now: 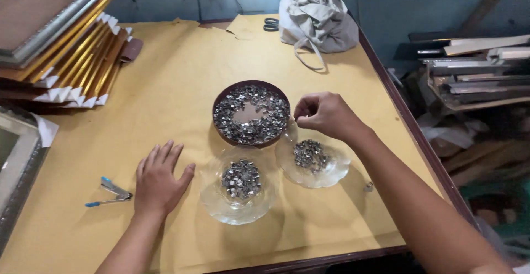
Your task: Sorting small metal hardware components from a central bowl into two separate glass bowls on a workbench.
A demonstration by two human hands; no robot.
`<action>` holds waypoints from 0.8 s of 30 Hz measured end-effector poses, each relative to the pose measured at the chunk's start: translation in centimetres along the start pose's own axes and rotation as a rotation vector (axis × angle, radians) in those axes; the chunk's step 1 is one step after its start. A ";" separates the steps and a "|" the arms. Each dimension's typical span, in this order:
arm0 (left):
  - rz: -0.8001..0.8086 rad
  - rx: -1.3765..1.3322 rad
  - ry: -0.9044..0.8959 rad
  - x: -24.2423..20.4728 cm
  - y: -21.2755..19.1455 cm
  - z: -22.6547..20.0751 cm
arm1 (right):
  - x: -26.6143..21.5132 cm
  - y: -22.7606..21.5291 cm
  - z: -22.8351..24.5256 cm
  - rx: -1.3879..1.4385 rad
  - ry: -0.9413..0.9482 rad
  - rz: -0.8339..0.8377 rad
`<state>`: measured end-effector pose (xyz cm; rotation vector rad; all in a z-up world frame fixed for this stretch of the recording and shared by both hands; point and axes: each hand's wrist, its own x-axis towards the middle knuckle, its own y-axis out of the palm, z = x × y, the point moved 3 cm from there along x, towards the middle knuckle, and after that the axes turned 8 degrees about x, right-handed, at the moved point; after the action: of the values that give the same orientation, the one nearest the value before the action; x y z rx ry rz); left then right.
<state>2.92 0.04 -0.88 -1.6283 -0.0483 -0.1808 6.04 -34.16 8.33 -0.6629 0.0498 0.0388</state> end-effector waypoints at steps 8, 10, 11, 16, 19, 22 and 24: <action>-0.004 0.012 -0.011 0.0 0.5 0.0 | -2.2 -1.5 -0.6 -0.091 0.080 0.004; -0.006 0.022 -0.024 0.0 0.3 0.0 | -1.4 -1.3 0.0 -0.047 0.043 -0.019; 0.006 0.009 -0.026 0.0 0.1 -0.1 | -1.1 -1.2 0.9 -0.015 0.035 -0.050; 0.033 0.008 -0.058 0.0 -0.6 -0.2 | 3.1 1.0 3.1 -0.011 -0.032 -0.151; -0.076 -0.092 -0.009 0.1 -0.4 -0.2 | 5.9 2.8 4.4 -0.266 -0.169 -0.210; -0.080 -0.085 0.004 0.1 -0.1 -0.1 | 8.0 5.1 4.8 -0.399 -0.124 -0.034; -0.078 -0.098 0.001 0.1 -0.1 0.0 | 8.8 6.9 4.8 -0.513 -0.137 0.128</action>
<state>3.05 -0.01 -0.79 -1.7254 -0.1035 -0.2466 14.63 -25.59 7.35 -1.1675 -0.0526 0.2253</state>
